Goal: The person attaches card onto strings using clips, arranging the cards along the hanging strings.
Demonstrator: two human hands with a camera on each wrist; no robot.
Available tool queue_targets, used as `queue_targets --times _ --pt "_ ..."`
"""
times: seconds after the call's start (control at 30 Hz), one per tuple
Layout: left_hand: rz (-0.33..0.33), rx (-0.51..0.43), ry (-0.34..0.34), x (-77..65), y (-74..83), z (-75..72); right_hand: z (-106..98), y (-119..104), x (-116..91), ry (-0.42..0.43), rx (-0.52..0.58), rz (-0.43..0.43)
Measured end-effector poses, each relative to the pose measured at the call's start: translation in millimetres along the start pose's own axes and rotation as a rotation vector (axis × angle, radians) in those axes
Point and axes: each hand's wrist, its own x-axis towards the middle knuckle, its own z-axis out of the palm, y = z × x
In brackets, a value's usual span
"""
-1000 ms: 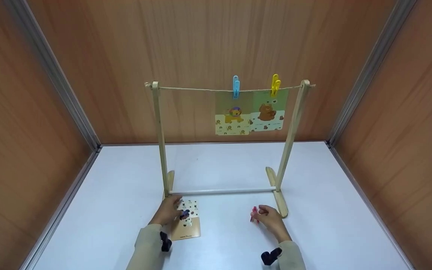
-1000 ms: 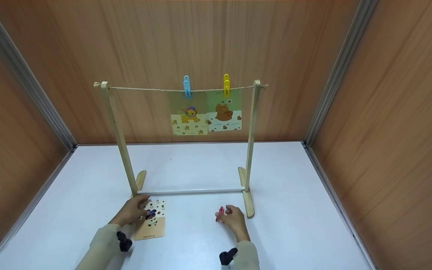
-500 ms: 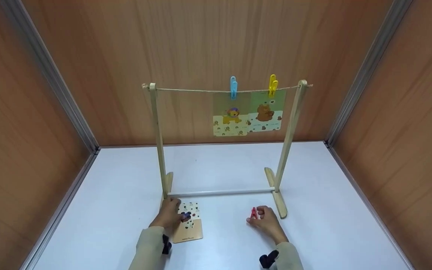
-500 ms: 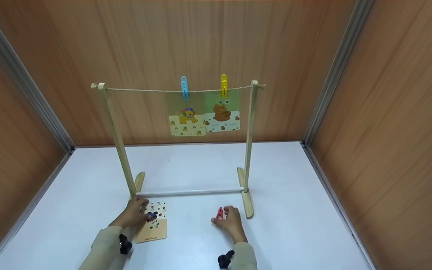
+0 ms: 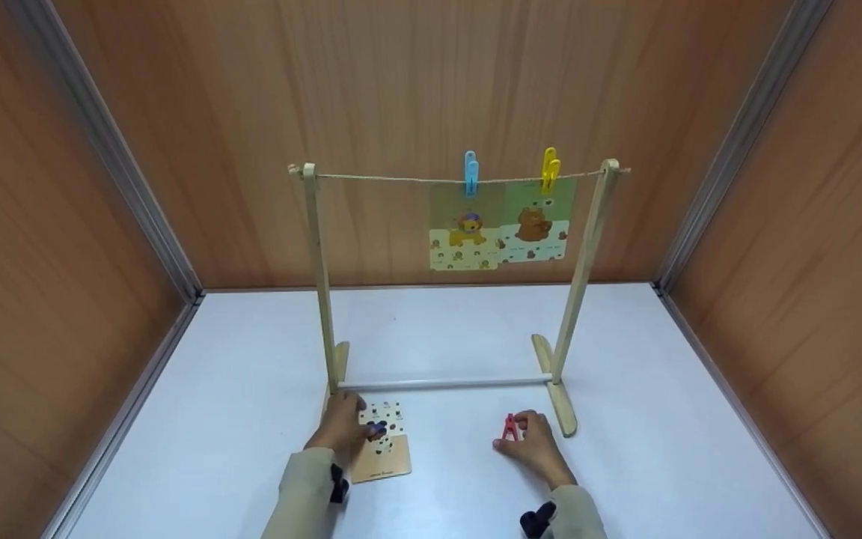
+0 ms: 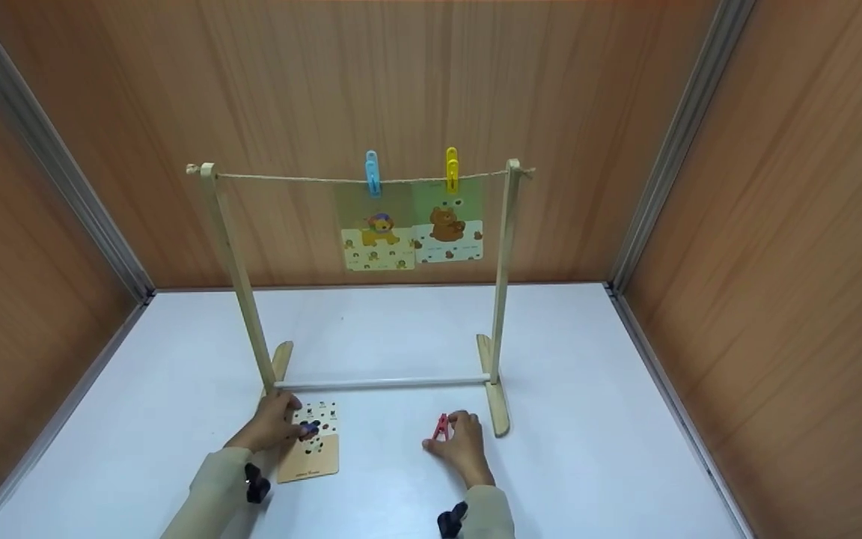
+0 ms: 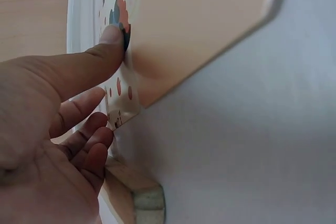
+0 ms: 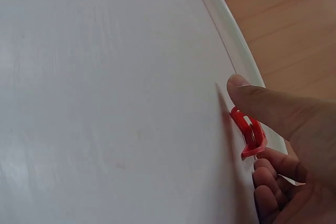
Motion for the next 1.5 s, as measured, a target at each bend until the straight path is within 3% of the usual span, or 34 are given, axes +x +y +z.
queue_targets --times 0.3,0.83,1.1,1.3,1.5 --pt "0.008 0.006 -0.012 2.2 -1.2 0.3 -2.4 2.1 0.3 -0.012 -0.01 -0.015" --pt "-0.032 -0.002 -0.087 5.4 -2.7 -8.5 -1.5 2.6 0.3 -0.019 -0.009 -0.008" --pt "-0.015 0.023 -0.097 5.8 -1.7 -9.6 -1.4 2.9 -0.1 -0.022 0.0 0.007" --pt "0.022 0.056 -0.099 4.5 -0.2 -11.4 -1.2 5.2 -1.7 -0.012 0.002 -0.032" --pt "0.003 0.081 -0.104 7.0 0.1 -10.6 -1.0 4.7 -1.0 -0.009 -0.006 -0.037"
